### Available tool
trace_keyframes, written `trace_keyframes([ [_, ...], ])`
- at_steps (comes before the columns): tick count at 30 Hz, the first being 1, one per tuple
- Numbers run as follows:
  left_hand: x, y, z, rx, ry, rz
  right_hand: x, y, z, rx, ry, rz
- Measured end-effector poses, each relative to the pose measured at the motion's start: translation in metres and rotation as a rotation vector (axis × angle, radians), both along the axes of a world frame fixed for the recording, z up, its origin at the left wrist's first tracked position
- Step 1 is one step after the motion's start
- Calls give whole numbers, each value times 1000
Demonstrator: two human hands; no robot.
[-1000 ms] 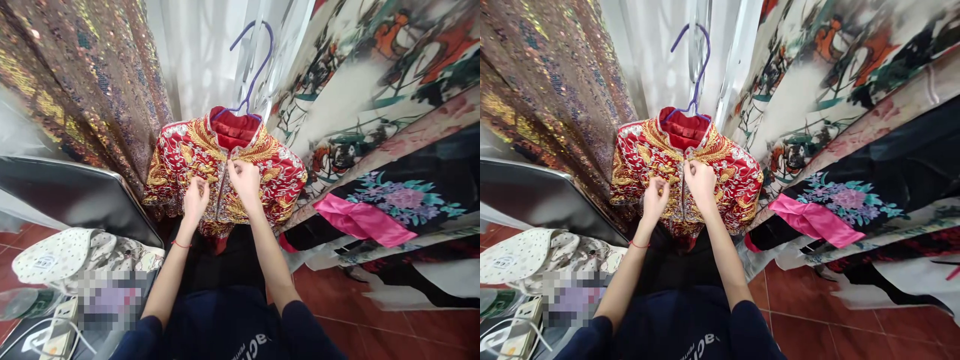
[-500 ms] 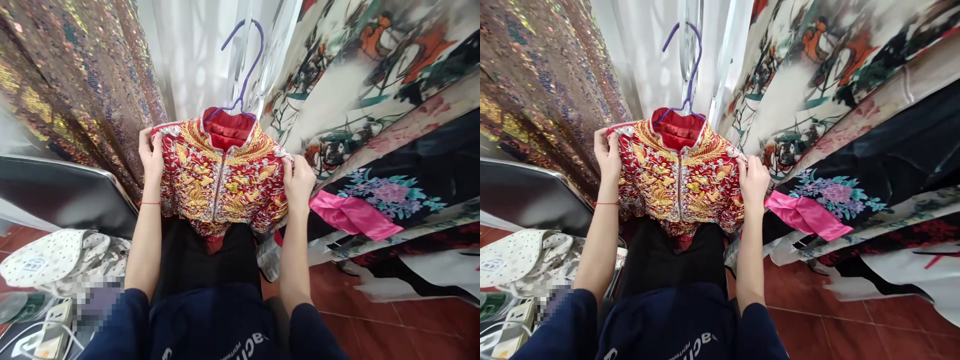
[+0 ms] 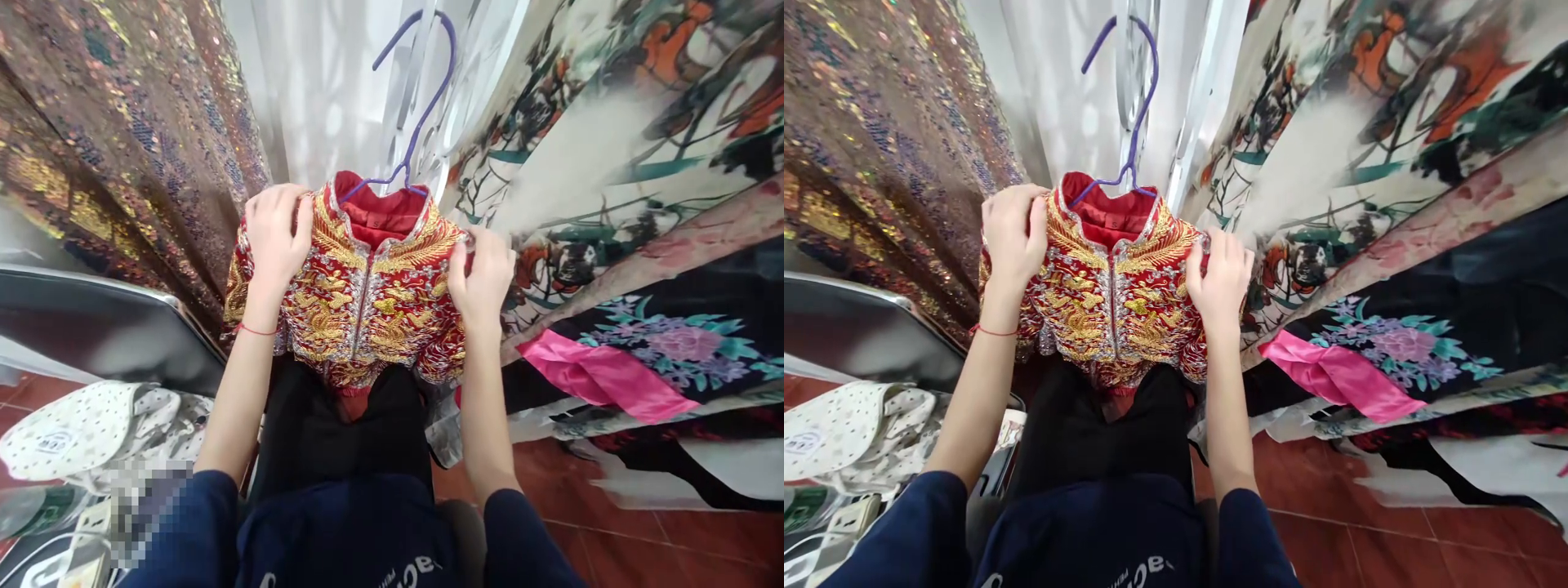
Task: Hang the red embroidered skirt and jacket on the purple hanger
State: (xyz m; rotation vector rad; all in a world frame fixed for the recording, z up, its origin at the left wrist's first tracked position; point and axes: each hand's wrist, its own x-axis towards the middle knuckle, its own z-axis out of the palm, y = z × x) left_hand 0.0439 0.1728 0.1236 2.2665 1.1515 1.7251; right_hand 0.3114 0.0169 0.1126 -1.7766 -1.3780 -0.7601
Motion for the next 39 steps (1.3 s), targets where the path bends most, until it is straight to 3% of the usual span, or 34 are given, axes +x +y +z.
trace_keyframes([
  [3, 12, 10, -3, -49, 60, -25, -7, 16, -7, 25, 25, -79],
  [8, 14, 21, -24, -24, -35, 93, -4, 42, -20, 136, 22, -167],
  [19, 17, 36, -42, -81, -200, 62, 6, 59, -31, 233, 10, -144],
  [26, 14, 28, -41, -63, -155, 48, 4, 63, -31, 242, 51, -120],
  [39, 6, -13, -25, -19, -111, -9, -7, 30, -24, 189, 108, -63],
])
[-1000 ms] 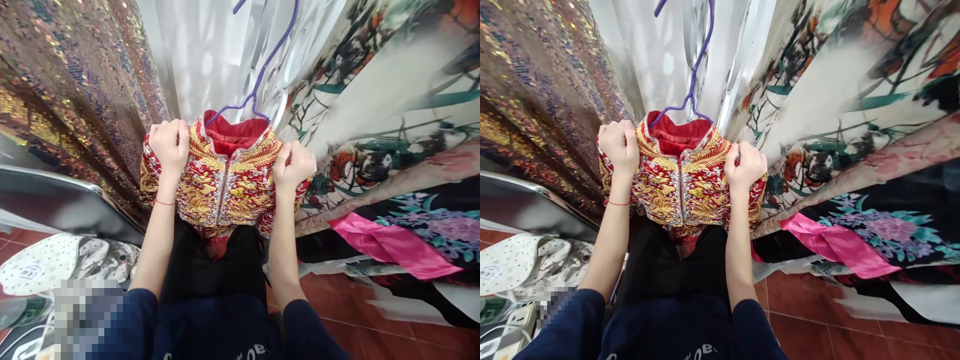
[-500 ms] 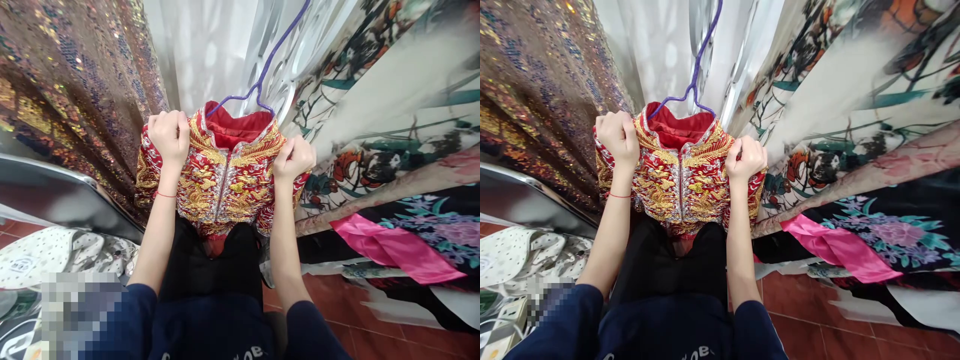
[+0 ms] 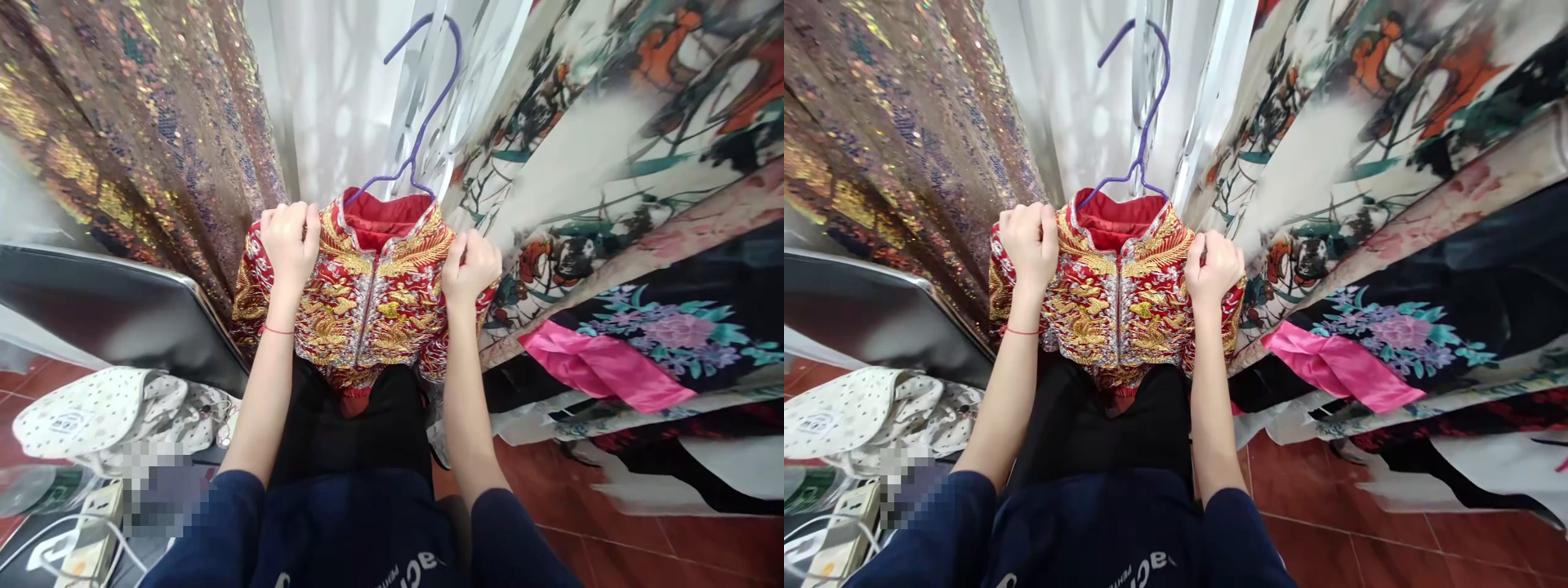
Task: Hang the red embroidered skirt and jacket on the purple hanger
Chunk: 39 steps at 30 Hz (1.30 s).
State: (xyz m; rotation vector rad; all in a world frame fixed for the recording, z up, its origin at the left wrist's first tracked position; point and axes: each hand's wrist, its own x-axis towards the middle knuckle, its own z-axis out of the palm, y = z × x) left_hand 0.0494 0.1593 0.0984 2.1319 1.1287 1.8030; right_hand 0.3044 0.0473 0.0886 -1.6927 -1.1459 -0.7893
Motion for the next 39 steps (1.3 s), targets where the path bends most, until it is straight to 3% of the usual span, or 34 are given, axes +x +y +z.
trace_keyframes([
  [7, -9, -16, 5, 20, -5, -37, -18, -16, 7, 16, 105, 76],
  [10, -8, -22, 5, 27, 7, -33, -48, -28, 5, 92, 135, 31],
  [13, -6, -30, 5, 29, 32, -22, -86, -40, -2, 29, 172, 30],
  [17, -6, -40, 2, 40, 46, -35, -118, -47, -10, -137, 423, 294],
  [24, -8, -44, 1, 69, 21, -47, -124, -41, -7, -77, 1013, 870],
  [26, -7, -44, 2, 78, 19, -39, -128, -42, -6, -75, 1176, 979],
  [33, -5, -48, 3, 81, 58, 4, -144, -50, -5, 143, 1512, 1027],
  [39, -6, -49, 1, 87, 77, 8, -133, -49, 5, 179, 1843, 1089],
])
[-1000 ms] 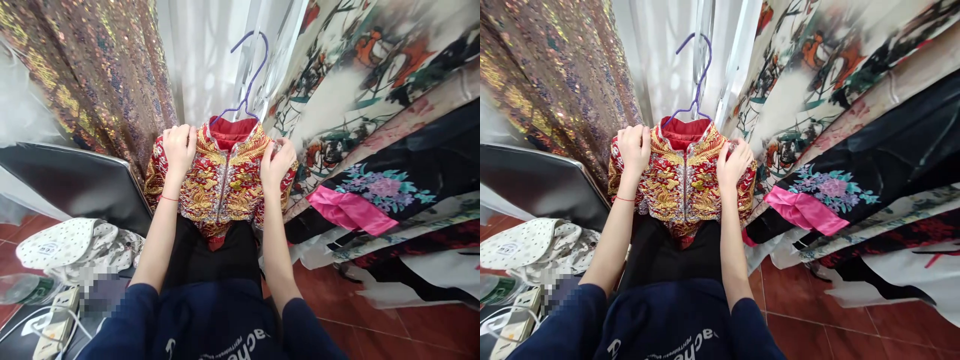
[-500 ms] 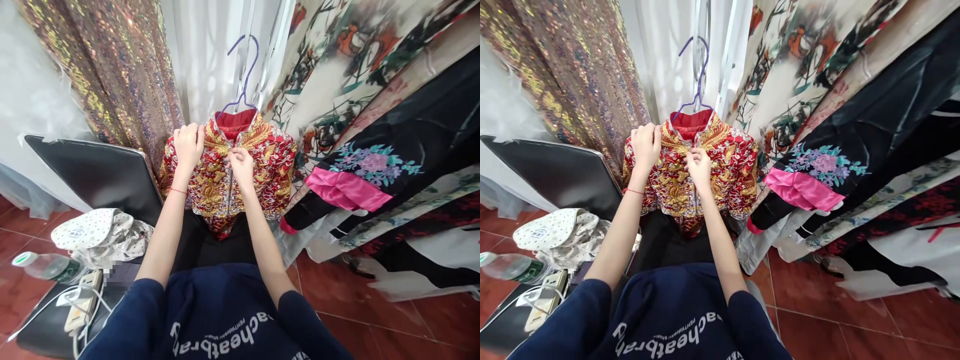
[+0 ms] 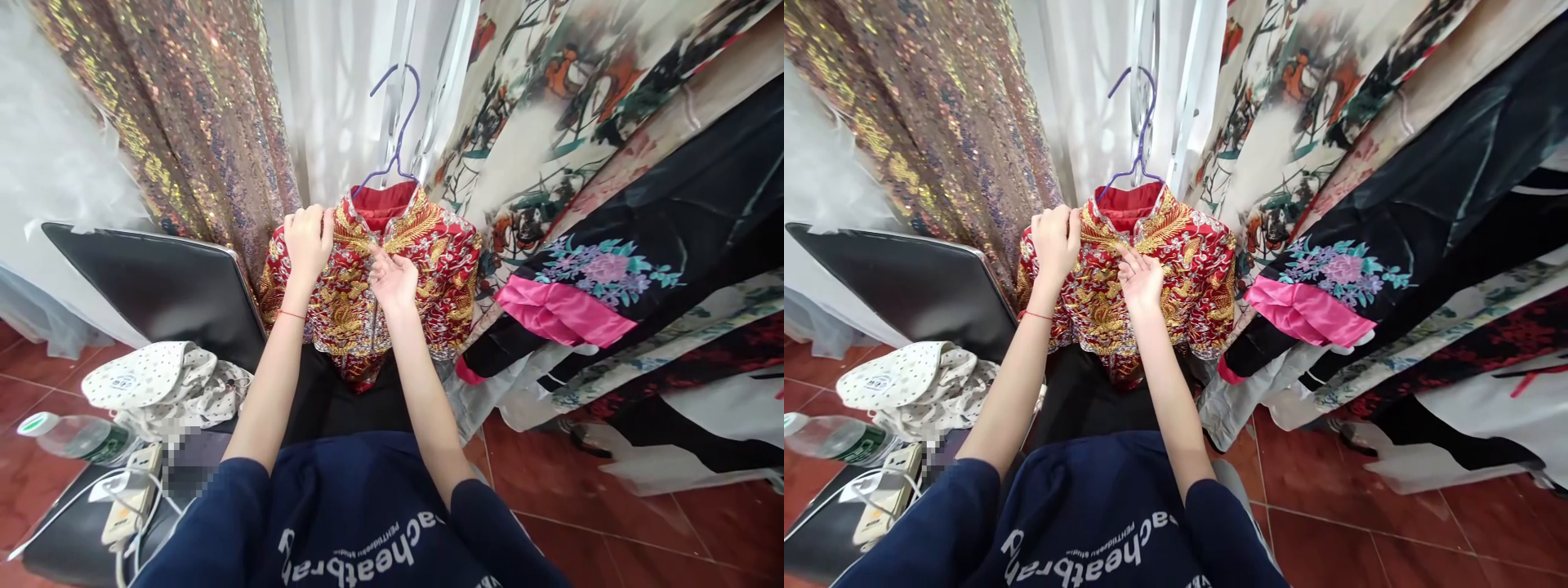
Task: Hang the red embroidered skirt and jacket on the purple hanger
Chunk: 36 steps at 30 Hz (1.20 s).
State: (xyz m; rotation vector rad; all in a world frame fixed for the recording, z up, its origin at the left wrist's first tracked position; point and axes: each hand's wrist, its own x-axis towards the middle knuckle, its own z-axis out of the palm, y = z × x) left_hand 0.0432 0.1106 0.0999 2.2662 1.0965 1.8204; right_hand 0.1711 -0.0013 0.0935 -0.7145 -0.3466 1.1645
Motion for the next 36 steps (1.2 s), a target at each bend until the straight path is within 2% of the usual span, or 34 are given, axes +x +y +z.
trace_keyframes([
  [9, 0, -7, 3, -10, 150, 165, 4, 0, 2, 11, 150, 36],
  [16, -1, -6, 3, 18, 173, 191, -4, 4, 12, -3, 128, 29],
  [19, -1, -7, 3, 34, 172, 188, -4, 5, 14, 7, 73, 50],
  [25, -1, -8, 3, 38, 199, 213, 6, 14, 15, -49, -117, 194],
  [36, 1, -3, 0, 13, 161, 164, 33, 31, 11, -58, -450, 276],
])
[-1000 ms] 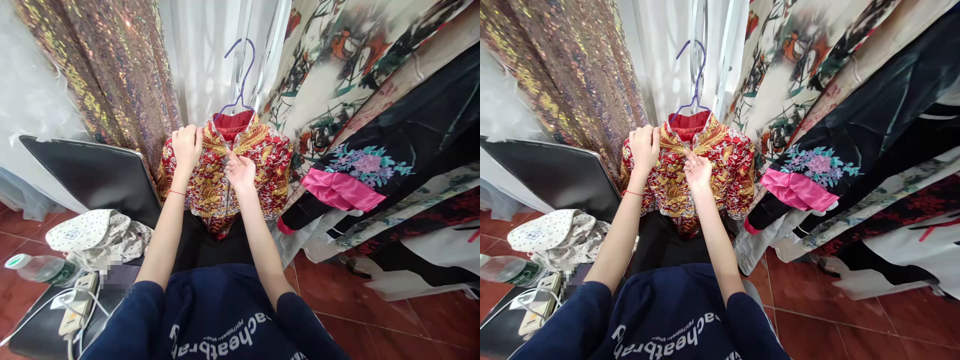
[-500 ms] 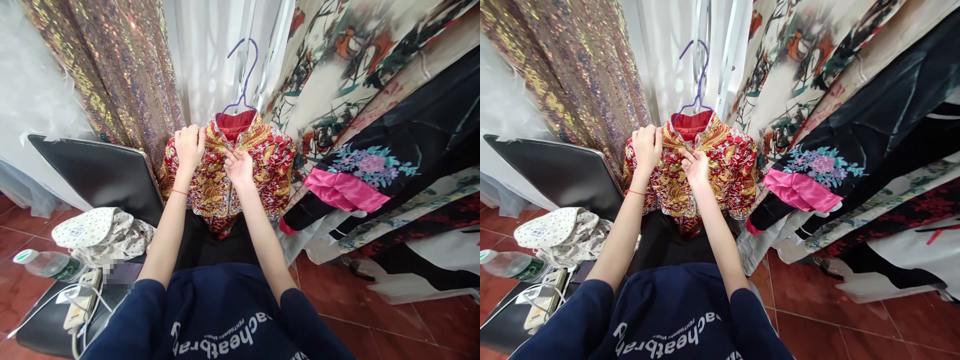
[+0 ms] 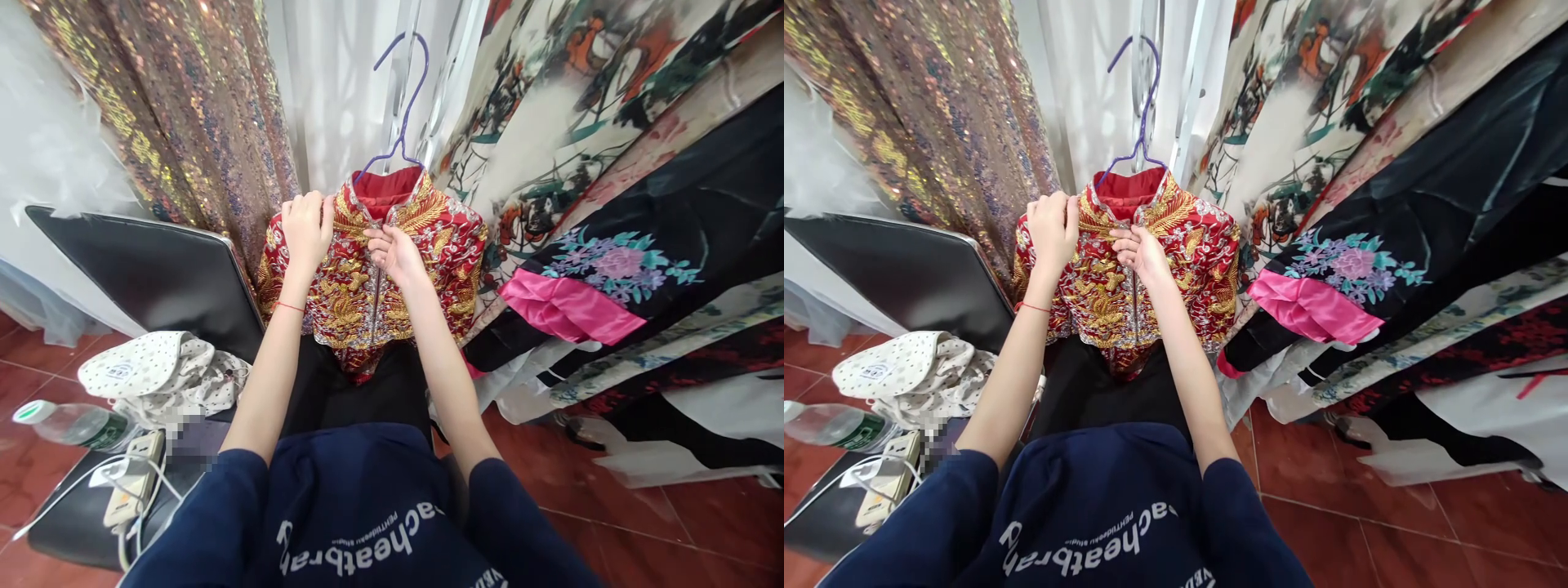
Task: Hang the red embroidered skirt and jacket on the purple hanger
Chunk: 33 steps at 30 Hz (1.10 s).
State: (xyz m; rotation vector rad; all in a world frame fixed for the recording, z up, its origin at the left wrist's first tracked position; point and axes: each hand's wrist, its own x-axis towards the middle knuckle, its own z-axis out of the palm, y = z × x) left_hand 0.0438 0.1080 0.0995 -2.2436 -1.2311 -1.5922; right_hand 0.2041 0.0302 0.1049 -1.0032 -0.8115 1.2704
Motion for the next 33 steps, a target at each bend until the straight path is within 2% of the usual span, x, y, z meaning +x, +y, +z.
trace_keyframes([
  [5, 5, -3, -1, -76, -26, -11, 0, -1, -6, 53, -179, -48],
  [9, 22, -20, 0, -132, -120, 42, 0, 0, -16, 127, -303, -113],
  [13, 40, -39, 1, -148, -177, 123, 0, 4, -26, 189, -288, -151],
  [16, 44, -40, -2, -197, -173, 107, -6, 7, -33, 223, -252, -189],
  [21, 38, -26, -13, -187, -137, 17, -14, 11, -43, 215, -202, -290],
  [25, 34, -19, -19, -197, -55, 26, -13, 12, -48, 194, -236, -272],
  [29, 22, -19, -12, -208, -15, -30, -12, 7, -50, 211, -276, -272],
  [33, 0, -23, -4, -162, 84, -135, -13, 2, -54, 239, -279, -256],
])
